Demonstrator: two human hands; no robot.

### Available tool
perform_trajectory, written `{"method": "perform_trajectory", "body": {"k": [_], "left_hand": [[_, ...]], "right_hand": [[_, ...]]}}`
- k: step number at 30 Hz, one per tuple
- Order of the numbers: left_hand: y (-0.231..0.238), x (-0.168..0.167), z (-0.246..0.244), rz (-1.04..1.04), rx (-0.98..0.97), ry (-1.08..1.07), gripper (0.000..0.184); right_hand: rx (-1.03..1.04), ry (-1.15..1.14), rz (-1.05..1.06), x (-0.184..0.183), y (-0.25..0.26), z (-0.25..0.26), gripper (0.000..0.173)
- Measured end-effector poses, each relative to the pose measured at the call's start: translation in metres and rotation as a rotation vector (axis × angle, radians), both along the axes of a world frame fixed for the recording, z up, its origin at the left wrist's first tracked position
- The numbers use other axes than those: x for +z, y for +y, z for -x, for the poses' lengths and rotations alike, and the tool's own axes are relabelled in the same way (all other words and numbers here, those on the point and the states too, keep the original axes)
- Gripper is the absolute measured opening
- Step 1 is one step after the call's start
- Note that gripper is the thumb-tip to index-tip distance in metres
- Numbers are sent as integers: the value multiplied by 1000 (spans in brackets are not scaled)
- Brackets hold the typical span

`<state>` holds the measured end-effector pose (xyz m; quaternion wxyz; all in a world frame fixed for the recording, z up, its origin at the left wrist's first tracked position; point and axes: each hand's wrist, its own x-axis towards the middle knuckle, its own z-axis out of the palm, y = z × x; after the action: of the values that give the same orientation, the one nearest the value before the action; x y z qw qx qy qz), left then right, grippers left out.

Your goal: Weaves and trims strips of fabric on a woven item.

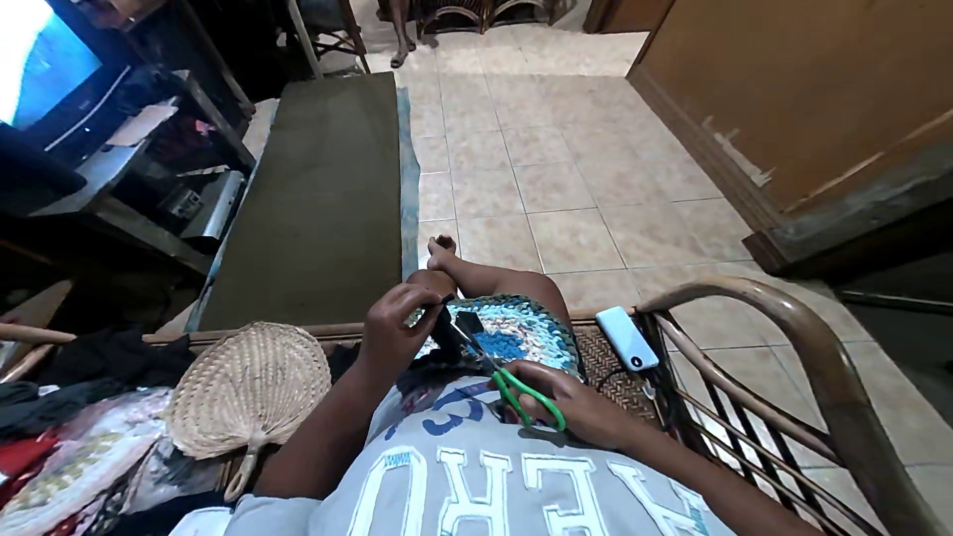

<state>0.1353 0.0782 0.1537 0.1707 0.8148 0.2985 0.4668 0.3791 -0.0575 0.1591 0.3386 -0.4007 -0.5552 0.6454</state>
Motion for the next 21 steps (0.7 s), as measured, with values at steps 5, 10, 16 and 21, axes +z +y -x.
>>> {"method": "perform_trajectory", "body": {"k": [5, 10, 16, 21], "left_hand": [[-1, -13, 0, -273, 50, -12, 7], [-8, -23, -1, -359, 41, -20, 4], [-16, -27, -1, -338, 18, 4, 5], [-19, -32, -1, -349, -20, 5, 8]], "right_hand": [[6, 13, -23, -2, -1, -1, 51], [-10, 3, -16, -2, -2, 1, 41], [-26, -5, 10, -1, -1, 3, 40], [-37, -18, 22, -1, 0, 4, 38]]}}
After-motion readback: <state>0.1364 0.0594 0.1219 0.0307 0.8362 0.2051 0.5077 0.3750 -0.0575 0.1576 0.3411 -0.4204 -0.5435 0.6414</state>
